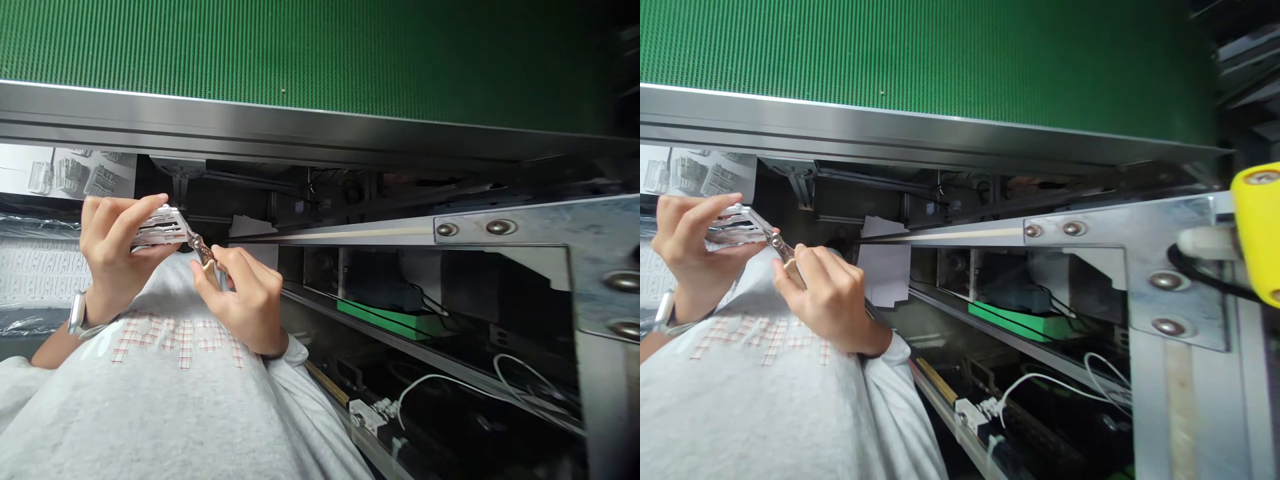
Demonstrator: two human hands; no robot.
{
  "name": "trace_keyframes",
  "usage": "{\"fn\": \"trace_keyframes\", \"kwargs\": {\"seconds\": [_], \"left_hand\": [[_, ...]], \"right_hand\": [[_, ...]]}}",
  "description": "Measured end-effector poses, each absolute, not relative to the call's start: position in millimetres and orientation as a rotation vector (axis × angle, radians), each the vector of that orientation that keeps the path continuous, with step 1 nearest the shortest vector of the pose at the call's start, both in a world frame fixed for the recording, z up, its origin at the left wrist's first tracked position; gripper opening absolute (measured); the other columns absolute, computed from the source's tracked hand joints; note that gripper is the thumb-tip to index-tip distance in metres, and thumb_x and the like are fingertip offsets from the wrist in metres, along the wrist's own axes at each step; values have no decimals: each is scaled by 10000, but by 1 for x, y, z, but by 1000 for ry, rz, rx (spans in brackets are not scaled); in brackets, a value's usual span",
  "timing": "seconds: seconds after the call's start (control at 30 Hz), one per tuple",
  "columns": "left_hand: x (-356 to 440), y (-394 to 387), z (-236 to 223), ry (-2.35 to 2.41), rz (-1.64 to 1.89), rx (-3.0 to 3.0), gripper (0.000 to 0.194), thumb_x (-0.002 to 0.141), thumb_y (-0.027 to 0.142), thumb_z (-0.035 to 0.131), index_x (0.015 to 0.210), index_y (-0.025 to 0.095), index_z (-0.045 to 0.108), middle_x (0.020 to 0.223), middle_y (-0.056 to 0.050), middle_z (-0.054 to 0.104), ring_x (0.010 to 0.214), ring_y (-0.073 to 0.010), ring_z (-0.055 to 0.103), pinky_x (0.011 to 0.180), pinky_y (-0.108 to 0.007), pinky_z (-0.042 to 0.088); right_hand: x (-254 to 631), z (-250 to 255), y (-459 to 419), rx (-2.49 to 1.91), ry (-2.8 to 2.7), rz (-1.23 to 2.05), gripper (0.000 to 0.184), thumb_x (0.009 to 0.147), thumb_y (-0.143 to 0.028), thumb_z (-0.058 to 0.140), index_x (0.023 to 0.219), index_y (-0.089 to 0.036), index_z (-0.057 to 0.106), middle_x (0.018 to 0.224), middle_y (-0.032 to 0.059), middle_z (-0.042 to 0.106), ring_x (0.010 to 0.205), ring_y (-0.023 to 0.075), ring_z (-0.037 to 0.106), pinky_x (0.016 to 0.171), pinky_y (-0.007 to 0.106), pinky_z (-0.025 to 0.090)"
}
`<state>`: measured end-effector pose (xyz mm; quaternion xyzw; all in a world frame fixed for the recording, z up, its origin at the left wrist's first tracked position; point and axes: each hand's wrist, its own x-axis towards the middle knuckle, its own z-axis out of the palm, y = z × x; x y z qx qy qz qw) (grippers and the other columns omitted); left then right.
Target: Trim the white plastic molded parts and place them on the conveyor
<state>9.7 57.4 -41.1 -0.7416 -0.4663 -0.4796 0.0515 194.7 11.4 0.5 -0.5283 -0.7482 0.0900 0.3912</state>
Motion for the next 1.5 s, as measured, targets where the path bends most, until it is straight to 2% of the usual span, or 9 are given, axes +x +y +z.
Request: {"fn": "trace_keyframes", "kwargs": {"seconds": [0.1, 0.3, 0.6, 0.87, 1.2, 1.5], "left_hand": [[10, 57, -41, -1430, -1462, -2263, 553, 797, 410, 874, 1284, 224, 692, 873, -42, 653, 782, -191, 499, 769, -313, 435], [12, 55, -37, -1501, -1511, -2276, 560, 770, 280, 869, 1294, 267, 672, 885, -25, 640, 780, -184, 518, 739, -307, 435], [11, 52, -38, -1536, -1550, -2269, 577, 756, 275, 875, 1295, 277, 668, 920, -19, 667, 800, -178, 542, 704, -302, 468], [12, 49, -36, -1528, -1871, -2490, 634, 775, 276, 878, 1357, 282, 629, 1095, -6, 711, 836, -138, 573, 686, -255, 497], [15, 50, -37, -1491, -1828, -2400, 630, 753, 277, 895, 1334, 291, 649, 1009, 5, 674, 811, -136, 577, 701, -265, 501], [17, 52, -41, -1451, -1787, -2275, 614, 748, 272, 898, 1313, 317, 664, 948, -5, 674, 821, -173, 589, 733, -314, 480]], "right_hand": [[195, -1, 12, -1313, -1903, 246, 110, 957, -265, 667, 924, -166, 632, 691, -4, 707, 609, 108, 668, 584, 218, 535], [200, -3, 13, -1267, -1823, 339, 128, 946, -305, 685, 952, -196, 619, 711, -26, 717, 614, 102, 672, 561, 210, 554], [202, 1, 14, -1258, -1841, 329, 140, 914, -295, 715, 963, -196, 628, 751, -1, 739, 647, 125, 696, 583, 238, 580], [201, 2, 12, -1253, -1873, 258, 125, 938, -279, 686, 982, -180, 623, 749, 17, 737, 639, 132, 691, 583, 246, 572], [200, 10, 8, -1263, -1942, 179, 134, 939, -266, 688, 958, -142, 642, 726, 39, 738, 604, 134, 676, 567, 252, 550], [199, 11, 9, -1287, -1968, 129, 115, 949, -270, 673, 975, -162, 644, 711, 23, 725, 603, 140, 671, 584, 258, 550]]}}
